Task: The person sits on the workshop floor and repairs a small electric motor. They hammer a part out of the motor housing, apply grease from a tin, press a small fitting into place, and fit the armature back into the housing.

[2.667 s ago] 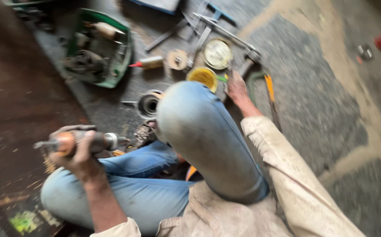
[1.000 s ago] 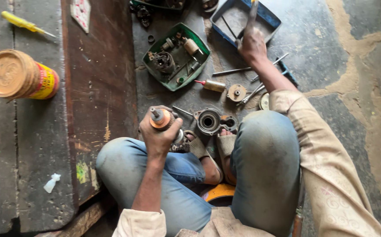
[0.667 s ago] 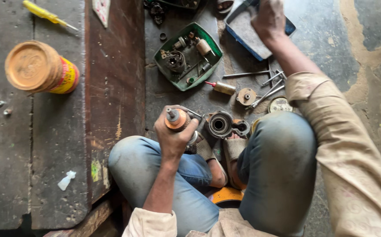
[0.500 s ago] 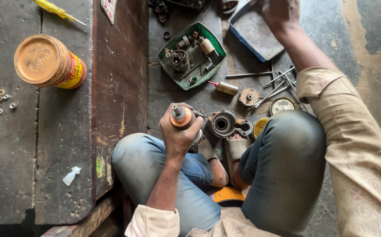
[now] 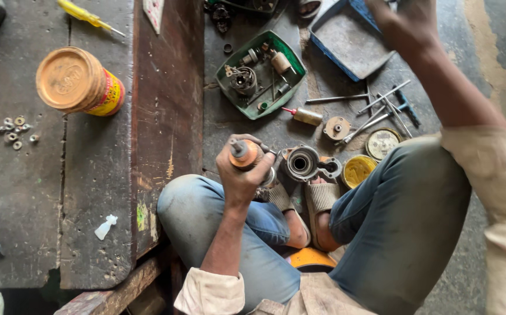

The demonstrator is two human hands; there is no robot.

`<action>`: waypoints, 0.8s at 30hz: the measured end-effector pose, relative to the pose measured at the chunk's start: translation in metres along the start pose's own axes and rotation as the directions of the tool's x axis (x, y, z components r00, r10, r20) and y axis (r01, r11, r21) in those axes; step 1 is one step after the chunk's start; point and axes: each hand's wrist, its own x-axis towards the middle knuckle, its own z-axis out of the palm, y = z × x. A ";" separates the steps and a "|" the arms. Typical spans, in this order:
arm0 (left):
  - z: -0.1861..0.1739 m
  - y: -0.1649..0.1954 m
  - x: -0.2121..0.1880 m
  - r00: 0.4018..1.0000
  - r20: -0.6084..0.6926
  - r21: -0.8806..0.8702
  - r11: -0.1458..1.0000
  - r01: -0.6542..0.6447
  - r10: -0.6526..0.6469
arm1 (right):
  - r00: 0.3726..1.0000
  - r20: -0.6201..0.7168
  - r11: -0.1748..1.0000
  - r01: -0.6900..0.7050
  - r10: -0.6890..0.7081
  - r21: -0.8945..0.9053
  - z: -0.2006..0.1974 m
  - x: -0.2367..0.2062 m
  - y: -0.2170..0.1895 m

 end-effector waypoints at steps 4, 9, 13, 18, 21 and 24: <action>-0.005 0.004 -0.006 0.998 0.039 -0.193 0.980 0.045 -0.038 | 0.974 0.194 0.872 -0.195 0.118 0.449 -0.030 -0.075 -0.095; -0.010 0.008 -0.016 0.990 0.080 -0.488 0.861 0.144 -0.120 | 0.896 0.301 0.357 -0.412 0.327 0.839 -0.008 -0.163 -0.172; -0.006 0.003 -0.023 0.969 0.178 -0.676 0.694 0.248 -0.172 | 0.758 0.487 0.094 -0.575 0.433 0.812 0.042 -0.208 -0.190; -0.002 -0.009 -0.022 0.966 0.217 -0.745 0.615 0.258 -0.143 | 0.781 0.508 0.117 -0.579 0.363 0.807 0.086 -0.231 -0.190; 0.000 -0.013 -0.020 0.960 0.241 -0.768 0.577 0.276 -0.139 | 0.806 0.488 0.156 -0.558 0.334 0.815 0.096 -0.231 -0.188; 0.003 -0.015 -0.019 0.950 0.272 -0.784 0.538 0.310 -0.150 | 0.821 0.458 0.285 -0.555 0.341 0.782 0.096 -0.230 -0.188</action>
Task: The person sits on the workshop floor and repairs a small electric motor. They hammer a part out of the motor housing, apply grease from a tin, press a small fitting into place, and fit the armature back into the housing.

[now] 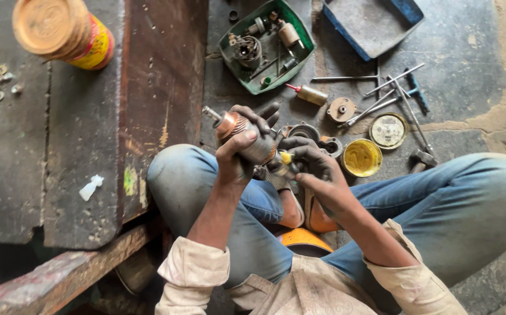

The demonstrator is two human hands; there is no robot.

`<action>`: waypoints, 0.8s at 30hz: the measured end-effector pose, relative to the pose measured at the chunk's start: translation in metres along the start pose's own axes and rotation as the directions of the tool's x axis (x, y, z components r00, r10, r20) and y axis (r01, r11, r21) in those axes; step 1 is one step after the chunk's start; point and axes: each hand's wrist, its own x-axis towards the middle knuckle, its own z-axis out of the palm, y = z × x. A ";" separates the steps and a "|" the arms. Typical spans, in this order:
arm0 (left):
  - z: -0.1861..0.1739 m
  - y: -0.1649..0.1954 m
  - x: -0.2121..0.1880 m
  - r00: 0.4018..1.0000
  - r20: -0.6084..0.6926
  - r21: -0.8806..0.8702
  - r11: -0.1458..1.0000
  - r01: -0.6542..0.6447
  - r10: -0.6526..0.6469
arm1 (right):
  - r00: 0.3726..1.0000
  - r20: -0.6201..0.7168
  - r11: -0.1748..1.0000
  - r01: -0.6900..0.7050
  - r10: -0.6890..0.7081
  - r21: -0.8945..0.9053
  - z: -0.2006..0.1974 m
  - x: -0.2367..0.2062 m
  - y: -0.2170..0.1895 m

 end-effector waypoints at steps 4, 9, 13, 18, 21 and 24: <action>0.002 -0.002 0.000 1.000 -0.008 0.029 0.999 0.023 -0.023 | 0.999 0.006 0.986 0.044 -0.044 -0.159 0.000 -0.001 -0.005; 0.000 -0.001 -0.002 0.997 -0.030 -0.004 0.997 0.074 -0.074 | 0.989 0.023 0.914 0.144 -0.146 -0.379 -0.003 0.001 -0.010; -0.001 -0.001 -0.002 0.995 0.001 -0.047 0.994 0.099 -0.099 | 0.989 -0.050 0.862 0.094 -0.136 -0.498 -0.003 -0.002 -0.013; 0.001 -0.003 -0.001 0.983 -0.074 -0.129 0.979 0.157 -0.167 | 0.947 0.015 0.676 0.241 -0.321 -0.696 -0.001 -0.005 -0.017; 0.003 -0.005 -0.001 0.980 -0.088 -0.150 0.975 0.165 -0.180 | 0.882 0.125 0.388 0.322 -0.454 -0.863 -0.003 -0.003 -0.022; 0.004 -0.007 0.000 0.977 -0.089 -0.156 0.971 0.179 -0.194 | 0.846 0.255 0.134 0.353 -0.468 -0.926 -0.008 -0.002 -0.026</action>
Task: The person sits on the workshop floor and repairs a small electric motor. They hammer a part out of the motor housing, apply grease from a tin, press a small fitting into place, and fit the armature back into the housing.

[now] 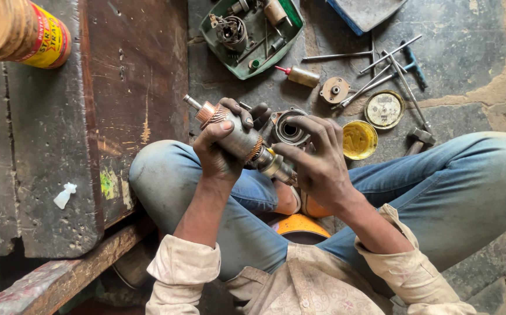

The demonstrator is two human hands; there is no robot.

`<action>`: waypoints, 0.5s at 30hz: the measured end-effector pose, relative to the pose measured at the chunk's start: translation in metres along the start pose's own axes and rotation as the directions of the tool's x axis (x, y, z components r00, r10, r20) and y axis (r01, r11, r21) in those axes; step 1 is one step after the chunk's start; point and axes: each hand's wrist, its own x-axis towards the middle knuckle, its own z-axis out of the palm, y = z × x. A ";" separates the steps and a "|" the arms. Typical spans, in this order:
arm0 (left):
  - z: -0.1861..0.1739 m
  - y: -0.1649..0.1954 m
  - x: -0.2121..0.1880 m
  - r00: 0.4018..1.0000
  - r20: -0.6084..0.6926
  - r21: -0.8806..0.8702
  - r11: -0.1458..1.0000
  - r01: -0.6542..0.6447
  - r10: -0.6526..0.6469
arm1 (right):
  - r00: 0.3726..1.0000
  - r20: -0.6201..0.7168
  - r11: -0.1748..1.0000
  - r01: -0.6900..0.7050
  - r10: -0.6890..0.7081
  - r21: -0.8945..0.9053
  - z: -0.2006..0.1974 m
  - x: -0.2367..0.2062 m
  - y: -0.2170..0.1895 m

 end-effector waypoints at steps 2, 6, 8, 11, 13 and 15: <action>0.000 -0.001 0.000 1.000 0.002 0.009 1.000 0.013 -0.013 | 0.998 0.021 0.996 0.052 -0.051 -0.078 -0.001 -0.001 0.003; -0.002 -0.004 0.000 0.999 0.009 0.040 0.998 0.044 -0.044 | 0.994 0.012 0.974 0.112 -0.112 -0.197 0.002 -0.002 0.007; -0.003 -0.005 0.000 0.998 0.016 0.062 0.997 0.056 -0.057 | 0.992 0.011 0.967 0.123 -0.123 -0.225 0.004 -0.003 0.009; -0.004 -0.008 0.000 0.997 0.023 0.091 0.994 0.065 -0.067 | 0.990 0.027 0.966 0.138 -0.135 -0.219 0.005 -0.004 0.009; -0.005 -0.009 0.000 0.996 0.023 0.097 0.992 0.078 -0.081 | 0.991 0.033 0.968 0.134 -0.130 -0.212 0.005 -0.005 0.009; -0.005 -0.011 -0.001 0.996 0.024 0.115 0.990 0.083 -0.086 | 0.990 0.047 0.963 0.137 -0.130 -0.232 0.006 -0.007 0.010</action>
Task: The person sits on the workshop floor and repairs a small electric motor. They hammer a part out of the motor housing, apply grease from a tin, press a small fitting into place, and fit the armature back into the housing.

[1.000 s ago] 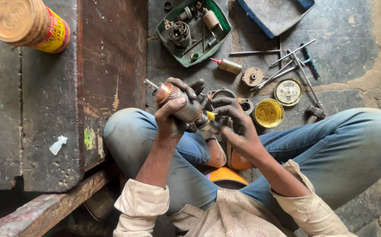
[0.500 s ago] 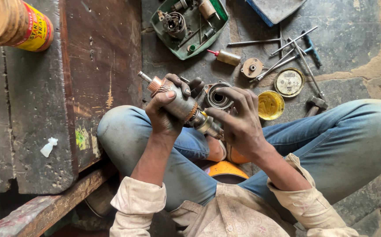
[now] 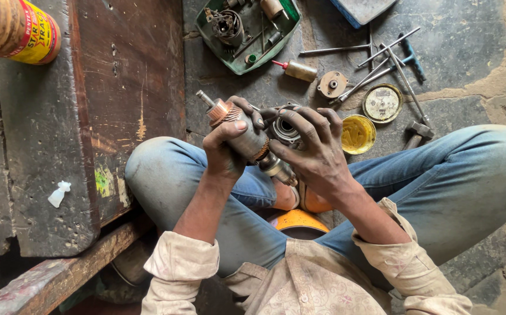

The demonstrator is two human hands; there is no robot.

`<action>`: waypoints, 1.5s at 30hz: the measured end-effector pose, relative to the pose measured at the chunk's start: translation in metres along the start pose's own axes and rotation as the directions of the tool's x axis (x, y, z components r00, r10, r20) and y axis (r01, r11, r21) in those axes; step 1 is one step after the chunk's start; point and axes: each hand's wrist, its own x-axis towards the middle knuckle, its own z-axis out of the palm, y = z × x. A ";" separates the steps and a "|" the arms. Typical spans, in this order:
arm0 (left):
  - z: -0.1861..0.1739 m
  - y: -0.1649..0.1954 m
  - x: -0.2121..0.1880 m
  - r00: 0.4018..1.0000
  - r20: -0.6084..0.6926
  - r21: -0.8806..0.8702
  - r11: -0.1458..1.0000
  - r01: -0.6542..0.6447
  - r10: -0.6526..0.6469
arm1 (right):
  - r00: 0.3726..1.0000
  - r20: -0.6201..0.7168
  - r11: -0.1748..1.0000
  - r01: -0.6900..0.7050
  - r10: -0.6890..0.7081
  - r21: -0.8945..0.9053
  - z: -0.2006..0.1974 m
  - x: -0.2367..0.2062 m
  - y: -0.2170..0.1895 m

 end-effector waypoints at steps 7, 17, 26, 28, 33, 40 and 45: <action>0.001 0.000 0.000 1.000 0.005 -0.022 1.000 -0.007 0.007 | 0.999 0.033 0.995 0.024 -0.020 -0.096 0.008 -0.008 0.003; -0.003 -0.003 0.000 0.999 0.034 0.065 0.998 0.004 -0.006 | 0.977 0.073 0.954 0.209 -0.198 -0.215 0.003 -0.010 0.020; -0.003 0.002 -0.003 0.999 0.022 0.036 0.999 -0.024 0.023 | 0.839 0.274 0.479 -0.503 0.469 0.720 0.013 -0.014 0.001; -0.004 0.004 -0.003 0.999 0.022 0.033 0.998 -0.046 0.046 | 0.766 0.457 0.043 -0.530 0.452 0.847 0.015 -0.017 -0.003; -0.005 0.007 -0.004 0.999 0.005 0.048 0.998 -0.052 0.052 | 0.796 0.490 -0.255 -0.422 0.356 0.870 0.019 -0.016 -0.004; 0.000 0.010 -0.002 0.998 0.021 0.105 0.992 -0.066 0.064 | 0.706 0.631 -0.471 -0.459 0.321 0.753 0.015 -0.012 -0.008; 0.002 0.009 -0.002 0.998 0.016 0.083 0.995 -0.057 0.056 | 0.693 0.672 -0.606 -0.425 0.260 0.673 0.017 -0.012 -0.009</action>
